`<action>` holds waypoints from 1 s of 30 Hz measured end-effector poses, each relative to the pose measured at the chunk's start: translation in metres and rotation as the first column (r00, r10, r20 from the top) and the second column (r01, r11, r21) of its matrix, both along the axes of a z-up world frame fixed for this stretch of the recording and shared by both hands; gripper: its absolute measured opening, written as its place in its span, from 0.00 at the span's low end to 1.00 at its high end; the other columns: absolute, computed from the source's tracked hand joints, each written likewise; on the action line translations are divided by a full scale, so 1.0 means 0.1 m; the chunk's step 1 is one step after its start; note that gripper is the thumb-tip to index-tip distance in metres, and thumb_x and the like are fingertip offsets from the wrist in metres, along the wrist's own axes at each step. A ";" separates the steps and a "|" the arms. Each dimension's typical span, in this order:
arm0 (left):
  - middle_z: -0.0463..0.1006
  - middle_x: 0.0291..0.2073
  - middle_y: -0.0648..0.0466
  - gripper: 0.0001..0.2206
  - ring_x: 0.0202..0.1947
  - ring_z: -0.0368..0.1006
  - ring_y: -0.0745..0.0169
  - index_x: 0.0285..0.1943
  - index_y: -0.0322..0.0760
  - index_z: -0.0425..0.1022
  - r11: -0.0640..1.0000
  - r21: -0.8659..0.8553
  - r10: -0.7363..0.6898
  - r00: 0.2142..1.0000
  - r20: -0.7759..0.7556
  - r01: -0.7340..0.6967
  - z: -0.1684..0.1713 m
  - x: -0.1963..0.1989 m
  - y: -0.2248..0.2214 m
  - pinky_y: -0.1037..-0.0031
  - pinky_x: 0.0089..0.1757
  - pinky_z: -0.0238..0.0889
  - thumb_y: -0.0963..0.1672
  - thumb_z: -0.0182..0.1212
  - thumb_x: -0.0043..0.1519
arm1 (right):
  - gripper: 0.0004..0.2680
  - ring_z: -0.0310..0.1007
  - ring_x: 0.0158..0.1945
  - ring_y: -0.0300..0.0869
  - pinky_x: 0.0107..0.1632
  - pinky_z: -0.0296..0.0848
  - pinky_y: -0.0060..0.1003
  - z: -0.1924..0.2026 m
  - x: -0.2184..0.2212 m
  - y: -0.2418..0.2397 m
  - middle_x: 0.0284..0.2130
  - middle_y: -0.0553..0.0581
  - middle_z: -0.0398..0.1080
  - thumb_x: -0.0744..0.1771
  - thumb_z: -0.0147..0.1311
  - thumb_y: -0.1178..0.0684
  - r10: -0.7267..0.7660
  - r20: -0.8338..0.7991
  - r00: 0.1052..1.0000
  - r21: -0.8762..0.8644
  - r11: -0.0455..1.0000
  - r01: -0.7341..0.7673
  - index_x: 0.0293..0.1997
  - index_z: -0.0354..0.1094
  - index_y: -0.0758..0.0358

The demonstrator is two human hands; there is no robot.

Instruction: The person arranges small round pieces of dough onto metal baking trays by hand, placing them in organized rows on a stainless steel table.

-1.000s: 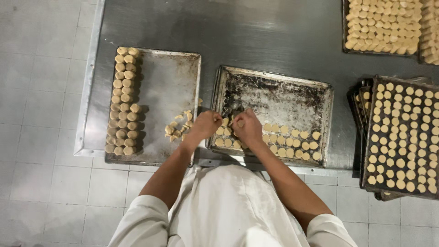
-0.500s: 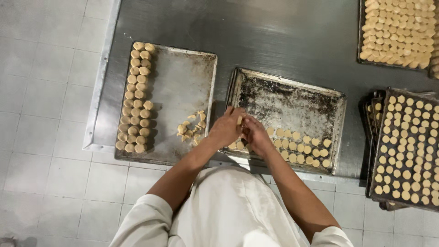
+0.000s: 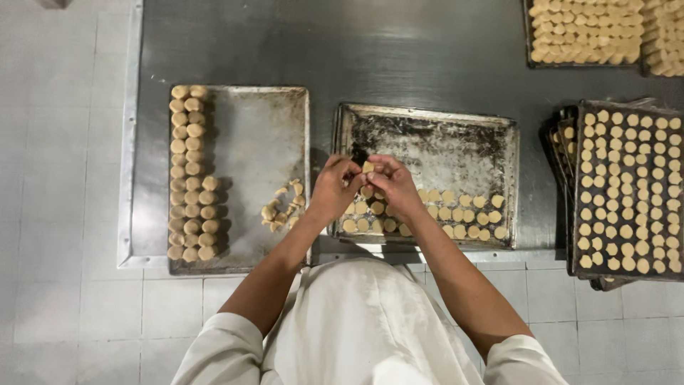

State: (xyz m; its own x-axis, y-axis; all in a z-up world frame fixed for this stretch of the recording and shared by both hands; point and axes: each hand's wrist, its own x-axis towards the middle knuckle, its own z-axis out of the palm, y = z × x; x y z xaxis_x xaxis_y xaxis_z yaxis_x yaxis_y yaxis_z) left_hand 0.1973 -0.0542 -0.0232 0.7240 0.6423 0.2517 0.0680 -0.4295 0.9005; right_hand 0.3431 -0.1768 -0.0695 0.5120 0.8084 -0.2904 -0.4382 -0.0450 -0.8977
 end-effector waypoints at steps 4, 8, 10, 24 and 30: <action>0.76 0.36 0.47 0.04 0.34 0.75 0.55 0.40 0.30 0.76 0.983 -0.175 -0.078 0.994 -0.077 0.064 -0.12 0.09 -0.01 0.67 0.37 0.68 0.39 0.66 0.60 | 0.12 0.75 0.41 0.38 0.43 0.77 0.32 0.14 0.10 -0.06 0.42 0.54 0.74 0.67 0.59 0.61 0.105 0.179 0.978 -0.103 0.991 -0.087 0.57 0.68 0.70; 0.78 0.35 0.47 0.03 0.35 0.75 0.58 0.40 0.30 0.78 0.963 -0.221 -0.170 0.983 -0.063 0.152 -0.29 0.18 -0.01 0.66 0.38 0.69 0.39 0.65 0.63 | 0.12 0.77 0.38 0.39 0.39 0.77 0.31 0.10 0.23 -0.16 0.38 0.57 0.75 0.68 0.56 0.61 0.159 0.056 0.986 -0.164 0.975 -0.148 0.58 0.68 0.68; 0.78 0.38 0.47 0.02 0.33 0.75 0.58 0.41 0.30 0.78 0.967 -0.227 -0.157 0.972 -0.175 0.115 -0.38 0.22 0.03 0.65 0.36 0.71 0.38 0.63 0.62 | 0.11 0.76 0.37 0.39 0.38 0.77 0.31 0.01 0.30 -0.16 0.38 0.56 0.76 0.69 0.55 0.60 0.169 0.003 0.986 -0.162 0.973 -0.167 0.57 0.69 0.68; 0.77 0.42 0.45 0.05 0.32 0.79 0.51 0.43 0.37 0.79 0.973 -0.220 -0.174 0.852 -0.494 0.071 -0.36 0.35 -0.01 0.67 0.37 0.73 0.42 0.60 0.62 | 0.12 0.71 0.32 0.35 0.33 0.73 0.28 -0.32 0.29 -0.18 0.35 0.53 0.72 0.67 0.57 0.63 0.134 0.034 0.990 -0.262 0.957 -0.120 0.56 0.68 0.66; 0.83 0.35 0.45 0.06 0.35 0.82 0.52 0.40 0.35 0.82 0.975 -0.205 -0.181 0.833 -0.524 0.083 -0.34 0.55 -0.03 0.63 0.41 0.72 0.43 0.63 0.60 | 0.10 0.68 0.31 0.34 0.32 0.68 0.28 -0.52 0.40 -0.32 0.34 0.52 0.72 0.67 0.57 0.63 0.060 -0.025 0.998 -0.165 0.984 -0.063 0.55 0.70 0.68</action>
State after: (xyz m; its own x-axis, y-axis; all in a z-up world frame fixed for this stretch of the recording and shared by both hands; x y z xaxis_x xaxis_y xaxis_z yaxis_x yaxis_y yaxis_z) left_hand 0.2521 -0.0576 -0.0572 0.7939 0.5275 -0.3024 0.5141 -0.3169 0.7970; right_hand 0.3830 -0.2092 -0.1218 0.4558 0.7782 -0.4321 -0.4474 -0.2194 -0.8670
